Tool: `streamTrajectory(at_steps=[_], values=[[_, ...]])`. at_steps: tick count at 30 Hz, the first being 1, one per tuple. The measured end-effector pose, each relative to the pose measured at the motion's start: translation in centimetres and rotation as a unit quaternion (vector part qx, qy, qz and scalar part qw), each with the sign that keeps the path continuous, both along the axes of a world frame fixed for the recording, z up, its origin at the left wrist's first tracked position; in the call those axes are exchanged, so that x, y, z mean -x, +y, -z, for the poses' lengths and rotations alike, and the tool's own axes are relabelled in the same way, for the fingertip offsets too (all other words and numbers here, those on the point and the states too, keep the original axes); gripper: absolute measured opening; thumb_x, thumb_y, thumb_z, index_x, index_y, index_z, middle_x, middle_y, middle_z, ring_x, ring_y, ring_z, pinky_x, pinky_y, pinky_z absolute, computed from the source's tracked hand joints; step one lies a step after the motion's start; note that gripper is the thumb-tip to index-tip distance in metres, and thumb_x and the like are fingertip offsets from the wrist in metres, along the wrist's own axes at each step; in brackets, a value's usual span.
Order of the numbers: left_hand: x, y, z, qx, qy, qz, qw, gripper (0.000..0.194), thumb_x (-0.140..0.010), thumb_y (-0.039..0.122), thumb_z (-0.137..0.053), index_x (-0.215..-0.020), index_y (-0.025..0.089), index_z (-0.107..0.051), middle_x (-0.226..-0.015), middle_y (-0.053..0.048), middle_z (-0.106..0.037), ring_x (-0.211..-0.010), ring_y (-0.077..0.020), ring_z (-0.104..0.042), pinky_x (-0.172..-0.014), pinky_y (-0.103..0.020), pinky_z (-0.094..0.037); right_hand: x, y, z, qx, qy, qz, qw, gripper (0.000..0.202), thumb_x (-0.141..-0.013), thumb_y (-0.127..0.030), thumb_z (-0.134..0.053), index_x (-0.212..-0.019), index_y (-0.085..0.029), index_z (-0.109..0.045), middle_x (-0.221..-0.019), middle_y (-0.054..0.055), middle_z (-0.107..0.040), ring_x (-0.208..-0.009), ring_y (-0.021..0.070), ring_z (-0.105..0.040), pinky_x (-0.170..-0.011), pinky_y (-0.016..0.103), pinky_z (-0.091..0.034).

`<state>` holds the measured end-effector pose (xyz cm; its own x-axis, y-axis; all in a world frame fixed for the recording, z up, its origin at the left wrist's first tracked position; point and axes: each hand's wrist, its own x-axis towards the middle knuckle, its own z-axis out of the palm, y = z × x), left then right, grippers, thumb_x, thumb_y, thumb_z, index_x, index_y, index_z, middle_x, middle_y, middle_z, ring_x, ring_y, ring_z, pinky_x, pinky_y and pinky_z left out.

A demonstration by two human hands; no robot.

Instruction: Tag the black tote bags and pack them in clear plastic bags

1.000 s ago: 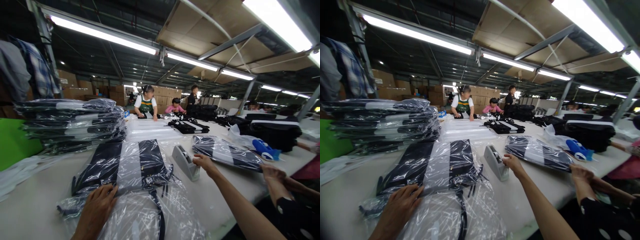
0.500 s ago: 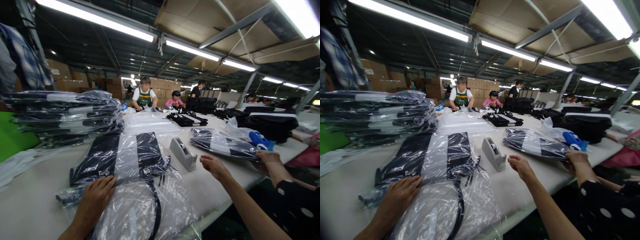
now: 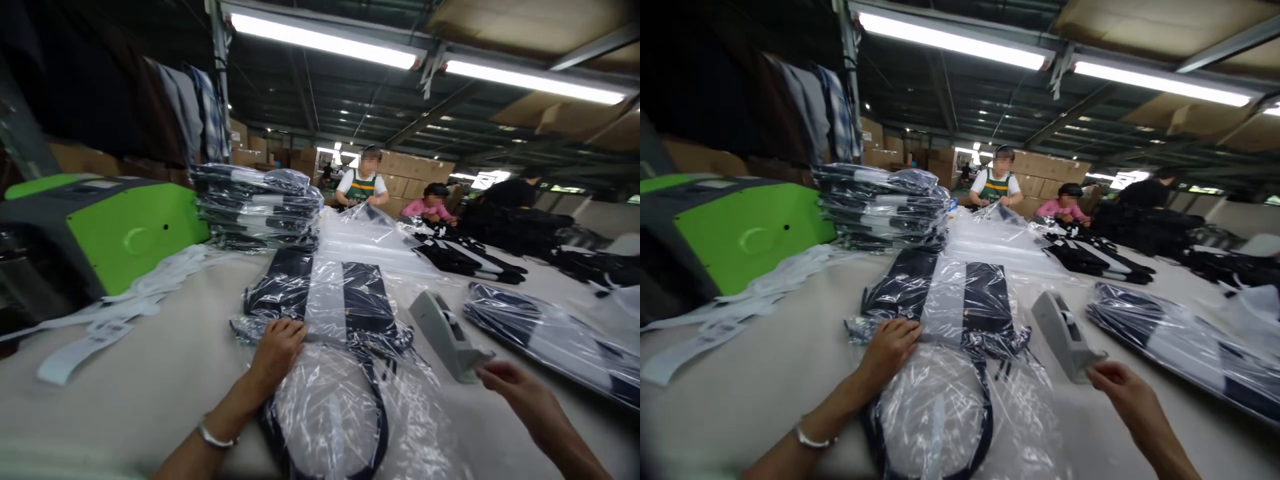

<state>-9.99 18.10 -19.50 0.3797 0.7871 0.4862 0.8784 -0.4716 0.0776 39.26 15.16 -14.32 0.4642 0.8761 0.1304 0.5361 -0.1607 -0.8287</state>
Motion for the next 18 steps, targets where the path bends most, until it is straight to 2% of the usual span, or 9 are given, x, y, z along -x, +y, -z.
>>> streamTrajectory(at_steps=[2, 5, 7, 9, 12, 15, 18], values=[[-0.1, -0.1, -0.2, 0.014, -0.007, -0.004, 1.000, 0.036, -0.092, 0.017, -0.061, -0.128, 0.023, -0.061, -0.128, -0.004, -0.068, -0.119, -0.0246, -0.055, -0.102, -0.044, -0.038, 6.5, 0.9, -1.5, 0.019, 0.044, -0.102, 0.994, 0.042, -0.050, -0.053, -0.080, -0.076, -0.022, -0.069, -0.077, 0.011, -0.072, -0.071, 0.0274, -0.066, -0.064, 0.037, -0.049], [-0.1, -0.3, -0.2, 0.024, -0.011, 0.002, 1.000, 0.035, -0.092, 0.019, -0.062, -0.127, 0.022, -0.060, -0.128, -0.004, -0.067, -0.118, -0.0248, -0.053, -0.102, -0.044, -0.038, 18.1, 2.5, -3.5, 0.022, 0.075, -0.249, 0.965, 0.035, -0.064, -0.051, -0.075, -0.080, -0.022, -0.065, -0.074, 0.005, -0.068, -0.070, 0.0205, -0.062, -0.063, 0.030, -0.048], [-0.1, -0.3, -0.2, 0.024, -0.014, 0.008, 1.000, 0.034, -0.092, 0.020, -0.063, -0.126, 0.022, -0.060, -0.127, -0.004, -0.067, -0.118, -0.0248, -0.053, -0.103, -0.044, -0.037, 24.4, 4.0, -3.9, 0.033, 0.087, -0.321, 0.943, 0.028, -0.067, -0.044, -0.072, -0.081, -0.022, -0.062, -0.071, 0.001, -0.066, -0.067, 0.0172, -0.060, -0.061, 0.027, -0.046], [-0.1, -0.2, -0.2, 0.024, -0.019, 0.008, 0.999, 0.033, -0.092, 0.021, -0.063, -0.125, 0.022, -0.060, -0.126, -0.004, -0.067, -0.118, -0.0246, -0.053, -0.103, -0.044, -0.037, 28.5, 5.6, -3.3, 0.052, 0.069, -0.367, 0.926, 0.022, -0.069, -0.037, -0.070, -0.081, -0.021, -0.061, -0.067, -0.001, -0.065, -0.062, 0.0148, -0.059, -0.058, 0.025, -0.044], [-0.1, -0.1, -0.1, 0.027, -0.023, 0.009, 0.999, 0.033, -0.093, 0.023, -0.063, -0.125, 0.022, -0.059, -0.124, -0.005, -0.068, -0.116, -0.0249, -0.054, -0.101, -0.044, -0.038, 30.9, 8.2, -1.8, 0.091, -0.025, -0.384, 0.918, 0.014, -0.070, -0.027, -0.068, -0.079, -0.020, -0.060, -0.062, -0.003, -0.066, -0.059, 0.0133, -0.060, -0.056, 0.022, -0.042], [-0.1, 0.1, 0.1, 0.027, -0.029, 0.011, 0.999, 0.032, -0.093, 0.022, -0.063, -0.125, 0.022, -0.059, -0.123, -0.005, -0.068, -0.115, -0.0251, -0.054, -0.100, -0.044, -0.039, 31.0, 10.1, -0.6, 0.116, -0.120, -0.363, 0.917, 0.011, -0.067, -0.022, -0.071, -0.073, -0.020, -0.062, -0.059, -0.003, -0.066, -0.057, 0.0137, -0.060, -0.052, 0.022, -0.038], [0.0, 0.3, 0.3, 0.029, -0.044, 0.011, 0.999, 0.031, -0.092, 0.022, -0.064, -0.123, 0.023, -0.059, -0.122, -0.005, -0.068, -0.114, -0.0247, -0.054, -0.100, -0.045, -0.039, 30.7, 11.1, 0.1, 0.133, -0.161, -0.348, 0.914, 0.015, -0.062, -0.020, -0.076, -0.067, -0.019, -0.062, -0.056, -0.003, -0.065, -0.056, 0.0139, -0.059, -0.051, 0.023, -0.034]])
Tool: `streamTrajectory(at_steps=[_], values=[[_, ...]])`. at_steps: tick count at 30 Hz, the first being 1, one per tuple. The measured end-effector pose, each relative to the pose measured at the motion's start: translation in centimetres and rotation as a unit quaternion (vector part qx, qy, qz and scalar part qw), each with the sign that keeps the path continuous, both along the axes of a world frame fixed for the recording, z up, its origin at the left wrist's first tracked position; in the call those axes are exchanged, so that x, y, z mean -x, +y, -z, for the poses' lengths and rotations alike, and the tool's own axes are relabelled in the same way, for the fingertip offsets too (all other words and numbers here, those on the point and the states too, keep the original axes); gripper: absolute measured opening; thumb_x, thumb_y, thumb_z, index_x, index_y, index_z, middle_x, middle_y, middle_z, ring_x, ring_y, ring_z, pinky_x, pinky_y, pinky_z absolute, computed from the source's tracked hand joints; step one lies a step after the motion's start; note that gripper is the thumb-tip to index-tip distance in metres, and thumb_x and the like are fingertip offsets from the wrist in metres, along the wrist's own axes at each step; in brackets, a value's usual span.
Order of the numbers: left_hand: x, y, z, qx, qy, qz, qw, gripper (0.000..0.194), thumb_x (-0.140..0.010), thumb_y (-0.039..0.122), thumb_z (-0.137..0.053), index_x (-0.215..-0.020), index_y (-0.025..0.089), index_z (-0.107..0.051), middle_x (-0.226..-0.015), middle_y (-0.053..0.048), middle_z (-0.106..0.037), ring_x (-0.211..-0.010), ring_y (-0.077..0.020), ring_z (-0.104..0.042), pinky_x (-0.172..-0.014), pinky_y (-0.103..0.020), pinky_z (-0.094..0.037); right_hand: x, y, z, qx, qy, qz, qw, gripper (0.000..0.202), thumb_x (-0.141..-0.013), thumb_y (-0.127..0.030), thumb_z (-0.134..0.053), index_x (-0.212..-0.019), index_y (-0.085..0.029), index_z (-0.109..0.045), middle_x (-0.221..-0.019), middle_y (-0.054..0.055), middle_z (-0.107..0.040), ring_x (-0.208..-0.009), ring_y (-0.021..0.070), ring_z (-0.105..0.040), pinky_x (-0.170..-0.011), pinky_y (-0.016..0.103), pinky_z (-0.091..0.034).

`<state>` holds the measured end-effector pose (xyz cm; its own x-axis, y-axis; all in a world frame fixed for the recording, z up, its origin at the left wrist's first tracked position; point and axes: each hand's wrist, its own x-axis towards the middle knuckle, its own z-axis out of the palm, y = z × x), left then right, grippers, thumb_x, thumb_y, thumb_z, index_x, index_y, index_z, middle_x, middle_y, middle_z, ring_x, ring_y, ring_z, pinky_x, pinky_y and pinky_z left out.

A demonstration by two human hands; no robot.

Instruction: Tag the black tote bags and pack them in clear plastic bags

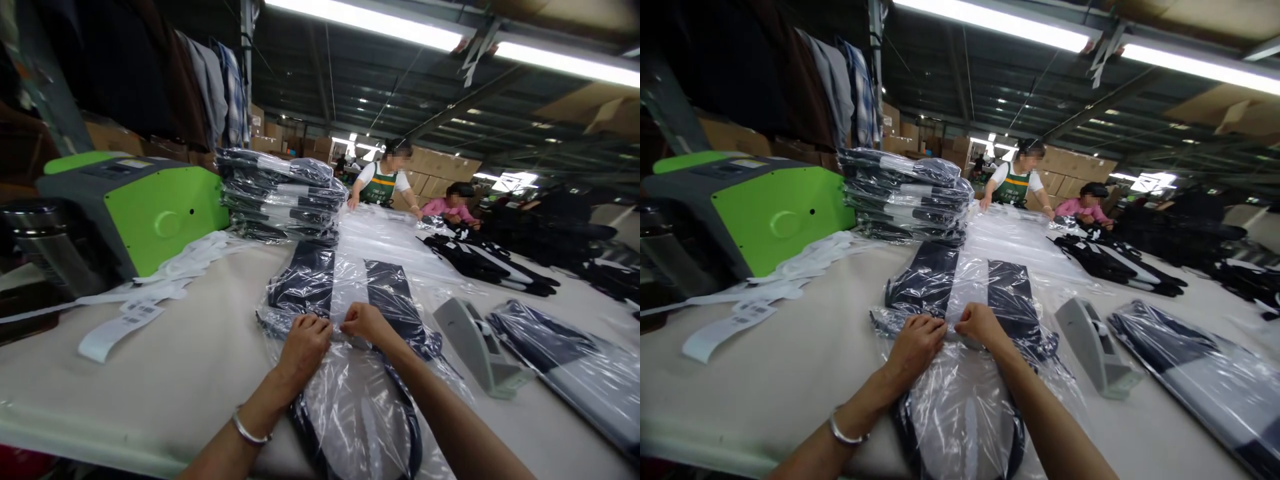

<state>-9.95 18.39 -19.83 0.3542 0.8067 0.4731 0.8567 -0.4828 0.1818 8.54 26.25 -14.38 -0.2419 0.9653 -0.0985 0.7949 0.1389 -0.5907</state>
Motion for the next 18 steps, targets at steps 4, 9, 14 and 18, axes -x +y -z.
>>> streamTrajectory(at_steps=[4, 9, 14, 18], values=[[0.0, 0.0, 0.0, 0.011, -0.010, 0.001, 1.000, 0.030, -0.092, 0.022, -0.064, -0.122, 0.023, -0.060, -0.120, -0.006, -0.069, -0.114, -0.0249, -0.055, -0.100, -0.046, -0.039, -0.2, 0.5, 0.2, 0.020, -0.043, -0.011, 0.999, 0.019, -0.067, -0.029, -0.078, -0.066, -0.021, -0.061, -0.052, -0.003, -0.064, -0.053, 0.0143, -0.060, -0.052, 0.024, -0.035], [0.0, -0.2, -0.4, 0.017, -0.022, 0.000, 1.000, 0.028, -0.091, 0.023, -0.066, -0.119, 0.023, -0.062, -0.120, -0.005, -0.069, -0.113, -0.0249, -0.056, -0.101, -0.046, -0.038, -1.7, 0.4, -0.3, -0.033, -0.146, 0.020, 0.989, 0.040, -0.062, -0.051, -0.085, -0.075, -0.021, -0.062, -0.077, 0.006, -0.071, -0.077, 0.0248, -0.067, -0.063, 0.028, -0.039], [0.0, -0.3, -0.6, 0.016, -0.035, 0.003, 0.999, 0.025, -0.092, 0.022, -0.065, -0.116, 0.024, -0.063, -0.118, -0.004, -0.070, -0.112, -0.0241, -0.056, -0.101, -0.045, -0.038, -3.4, -0.3, 0.3, -0.133, -0.224, 0.038, 0.965, 0.072, -0.069, -0.056, -0.081, -0.127, -0.019, -0.059, -0.135, 0.017, -0.060, -0.123, 0.0364, -0.056, -0.097, 0.042, -0.043], [0.1, -0.2, -0.3, 0.017, -0.036, 0.002, 0.999, 0.029, -0.091, 0.020, -0.066, -0.119, 0.024, -0.062, -0.119, -0.004, -0.070, -0.114, -0.0237, -0.056, -0.102, -0.045, -0.038, -2.1, -0.5, 2.1, -0.141, -0.173, 0.063, 0.973, 0.101, -0.079, -0.065, -0.068, -0.156, -0.013, -0.029, -0.163, 0.019, -0.026, -0.150, 0.0371, -0.023, -0.118, 0.049, -0.024]])
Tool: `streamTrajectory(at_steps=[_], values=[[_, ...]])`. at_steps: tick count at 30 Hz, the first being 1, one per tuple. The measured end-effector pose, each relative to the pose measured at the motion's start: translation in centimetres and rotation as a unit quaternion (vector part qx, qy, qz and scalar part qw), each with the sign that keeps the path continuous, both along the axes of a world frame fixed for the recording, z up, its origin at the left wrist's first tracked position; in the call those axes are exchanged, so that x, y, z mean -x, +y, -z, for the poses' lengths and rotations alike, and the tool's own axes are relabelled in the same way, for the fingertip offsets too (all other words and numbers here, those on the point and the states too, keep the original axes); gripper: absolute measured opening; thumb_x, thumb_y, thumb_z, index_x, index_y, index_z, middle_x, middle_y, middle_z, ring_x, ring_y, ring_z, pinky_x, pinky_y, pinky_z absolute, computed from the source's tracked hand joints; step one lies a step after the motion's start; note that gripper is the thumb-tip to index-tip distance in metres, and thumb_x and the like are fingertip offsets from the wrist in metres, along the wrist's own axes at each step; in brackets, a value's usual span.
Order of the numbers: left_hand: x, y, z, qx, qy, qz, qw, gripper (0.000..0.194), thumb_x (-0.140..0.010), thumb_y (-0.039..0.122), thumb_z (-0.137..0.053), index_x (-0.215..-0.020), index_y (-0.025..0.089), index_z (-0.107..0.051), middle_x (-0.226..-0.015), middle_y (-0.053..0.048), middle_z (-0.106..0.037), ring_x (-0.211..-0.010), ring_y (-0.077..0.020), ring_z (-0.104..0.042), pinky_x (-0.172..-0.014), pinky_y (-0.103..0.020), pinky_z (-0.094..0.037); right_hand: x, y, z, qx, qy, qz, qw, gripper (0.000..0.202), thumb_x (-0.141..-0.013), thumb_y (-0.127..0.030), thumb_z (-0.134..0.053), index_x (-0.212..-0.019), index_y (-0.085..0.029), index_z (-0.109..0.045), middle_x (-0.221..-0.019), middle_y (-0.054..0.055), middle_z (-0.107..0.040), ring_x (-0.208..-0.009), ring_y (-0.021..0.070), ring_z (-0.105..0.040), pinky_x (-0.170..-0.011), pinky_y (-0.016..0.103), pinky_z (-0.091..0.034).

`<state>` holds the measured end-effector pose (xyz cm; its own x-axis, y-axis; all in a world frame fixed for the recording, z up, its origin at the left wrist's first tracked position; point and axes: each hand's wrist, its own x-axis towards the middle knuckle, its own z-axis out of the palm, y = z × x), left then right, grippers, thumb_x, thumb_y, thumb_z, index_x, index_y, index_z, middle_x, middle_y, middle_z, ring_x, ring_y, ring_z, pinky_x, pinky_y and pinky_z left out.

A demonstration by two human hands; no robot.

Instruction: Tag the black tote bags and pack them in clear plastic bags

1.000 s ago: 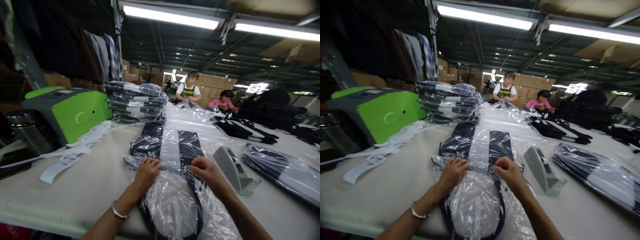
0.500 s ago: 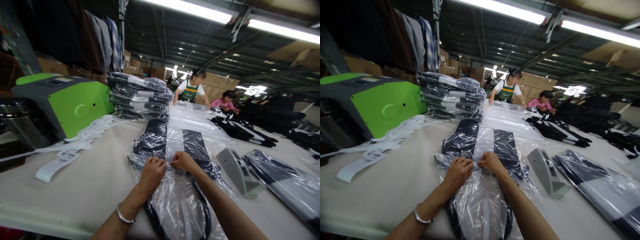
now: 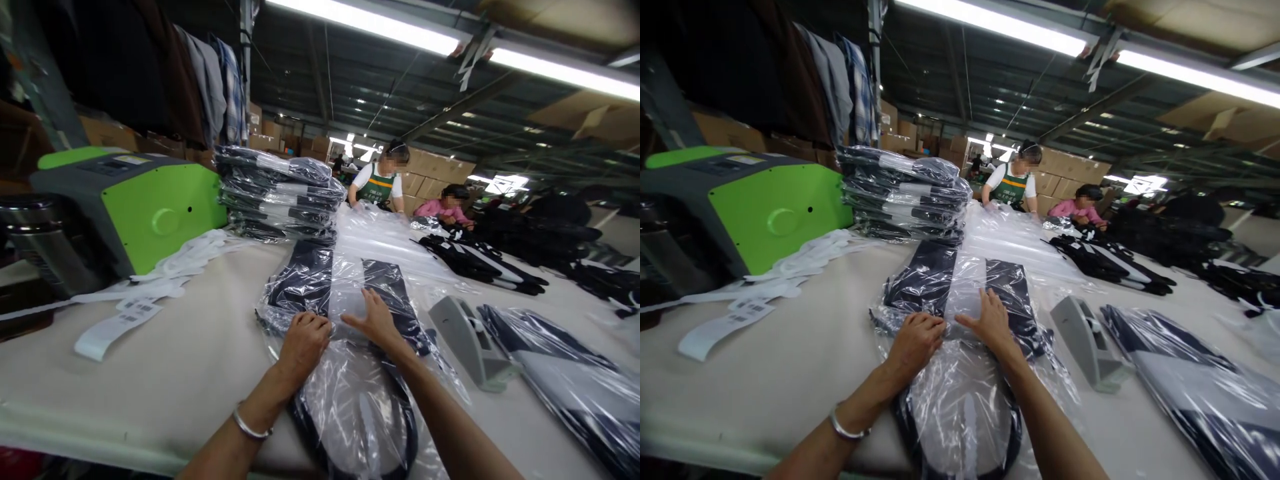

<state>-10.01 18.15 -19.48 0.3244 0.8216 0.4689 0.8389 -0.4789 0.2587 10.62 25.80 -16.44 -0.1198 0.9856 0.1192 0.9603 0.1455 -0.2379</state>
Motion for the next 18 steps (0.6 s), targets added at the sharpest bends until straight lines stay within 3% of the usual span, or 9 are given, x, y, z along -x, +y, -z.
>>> streamTrajectory(at_steps=[5, 11, 15, 18], values=[[0.0, 0.2, 0.2, 0.003, -0.005, -0.002, 1.000, 0.031, -0.090, 0.021, -0.067, -0.121, 0.025, -0.063, -0.121, -0.003, -0.070, -0.114, -0.0231, -0.057, -0.102, -0.045, -0.038, 0.6, 0.1, 1.6, 0.050, 0.031, 0.025, 0.998, 0.107, -0.078, -0.071, -0.065, -0.157, -0.010, -0.026, -0.165, 0.021, -0.020, -0.152, 0.0385, -0.016, -0.121, 0.053, -0.017], [0.1, 0.0, 0.2, -0.004, -0.012, -0.005, 1.000, 0.029, -0.090, 0.020, -0.066, -0.119, 0.026, -0.065, -0.120, -0.004, -0.071, -0.114, -0.0243, -0.057, -0.102, -0.046, -0.039, -3.9, -0.6, 2.1, 0.027, 0.001, 0.036, 0.999, 0.104, -0.076, -0.068, -0.067, -0.156, -0.015, -0.029, -0.165, 0.018, -0.023, -0.152, 0.0366, -0.020, -0.121, 0.052, -0.014], [0.0, 0.0, 0.3, -0.003, -0.027, -0.003, 1.000, 0.029, -0.089, 0.019, -0.067, -0.118, 0.026, -0.065, -0.120, -0.004, -0.071, -0.114, -0.0238, -0.058, -0.104, -0.046, -0.039, -7.2, -1.2, 1.2, -0.038, -0.033, 0.058, 0.997, 0.102, -0.072, -0.055, -0.077, -0.155, -0.016, -0.032, -0.164, 0.018, -0.023, -0.152, 0.0385, -0.018, -0.121, 0.054, -0.013], [0.0, 0.3, 0.3, 0.008, -0.047, -0.005, 0.999, 0.025, -0.091, 0.023, -0.066, -0.116, 0.025, -0.067, -0.118, -0.004, -0.072, -0.113, -0.0248, -0.060, -0.103, -0.048, -0.042, -10.3, -0.6, -0.1, -0.083, -0.002, 0.098, 0.992, 0.091, -0.077, -0.047, -0.073, -0.153, -0.013, -0.036, -0.161, 0.020, -0.030, -0.151, 0.0377, -0.023, -0.121, 0.052, -0.017]])
